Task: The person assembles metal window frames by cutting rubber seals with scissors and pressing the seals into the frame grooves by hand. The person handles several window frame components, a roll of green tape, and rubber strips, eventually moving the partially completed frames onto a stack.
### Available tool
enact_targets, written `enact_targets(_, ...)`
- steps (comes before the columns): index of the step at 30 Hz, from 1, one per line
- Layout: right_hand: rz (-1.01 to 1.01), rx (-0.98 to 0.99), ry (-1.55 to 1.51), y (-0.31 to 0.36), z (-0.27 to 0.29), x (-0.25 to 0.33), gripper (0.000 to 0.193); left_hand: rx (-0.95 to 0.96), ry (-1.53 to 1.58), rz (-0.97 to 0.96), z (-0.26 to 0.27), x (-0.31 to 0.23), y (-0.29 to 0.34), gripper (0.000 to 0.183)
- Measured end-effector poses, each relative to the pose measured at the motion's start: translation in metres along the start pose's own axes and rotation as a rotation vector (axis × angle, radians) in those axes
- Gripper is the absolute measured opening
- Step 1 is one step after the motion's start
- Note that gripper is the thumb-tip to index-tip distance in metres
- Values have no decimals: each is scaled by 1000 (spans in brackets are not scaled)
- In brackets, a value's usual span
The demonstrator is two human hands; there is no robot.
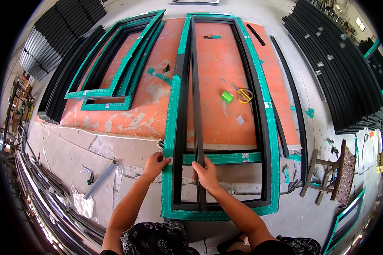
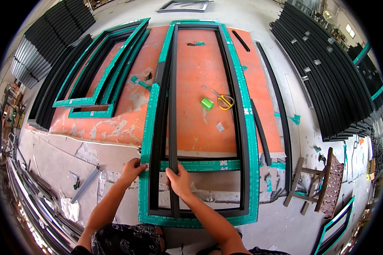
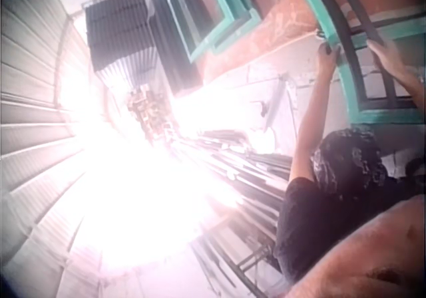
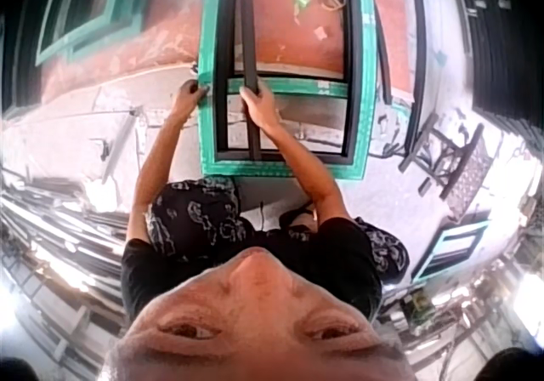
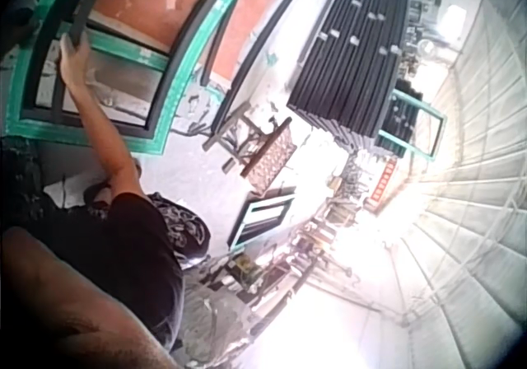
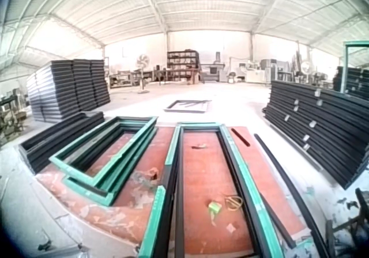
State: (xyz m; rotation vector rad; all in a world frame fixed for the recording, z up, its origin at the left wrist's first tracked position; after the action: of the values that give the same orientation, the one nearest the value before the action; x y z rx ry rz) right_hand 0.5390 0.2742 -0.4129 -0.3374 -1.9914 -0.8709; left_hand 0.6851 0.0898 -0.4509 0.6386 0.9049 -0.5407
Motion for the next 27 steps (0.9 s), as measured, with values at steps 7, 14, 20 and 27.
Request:
enact_targets(7,-15,7,11,-16,-5,-18,26,-42,-38,-52,5,-1,2,32)
enact_targets(14,258,-1,490,-45,-10,-57,43,31,-73,-43,0,-12,-1,31)
enact_targets(20,353,23,625,-47,-45,-51,46,27,-26,0,5,-5,-2,35)
enact_targets(27,202,66,847,-60,-41,-57,47,146,-59,43,2,-6,-8,25)
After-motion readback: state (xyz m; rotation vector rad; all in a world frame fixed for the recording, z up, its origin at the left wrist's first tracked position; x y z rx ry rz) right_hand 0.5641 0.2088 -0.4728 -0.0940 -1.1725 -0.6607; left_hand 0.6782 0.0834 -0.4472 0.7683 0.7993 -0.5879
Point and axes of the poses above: each hand's wrist, its own y-axis away from the middle knuckle, its own z-axis out of the back of the hand, x = y × z, the point moved 4 cm from there along -y, towards the middle knuckle, and after that the axes turned 5 degrees about -z, right-handed, at the moved point
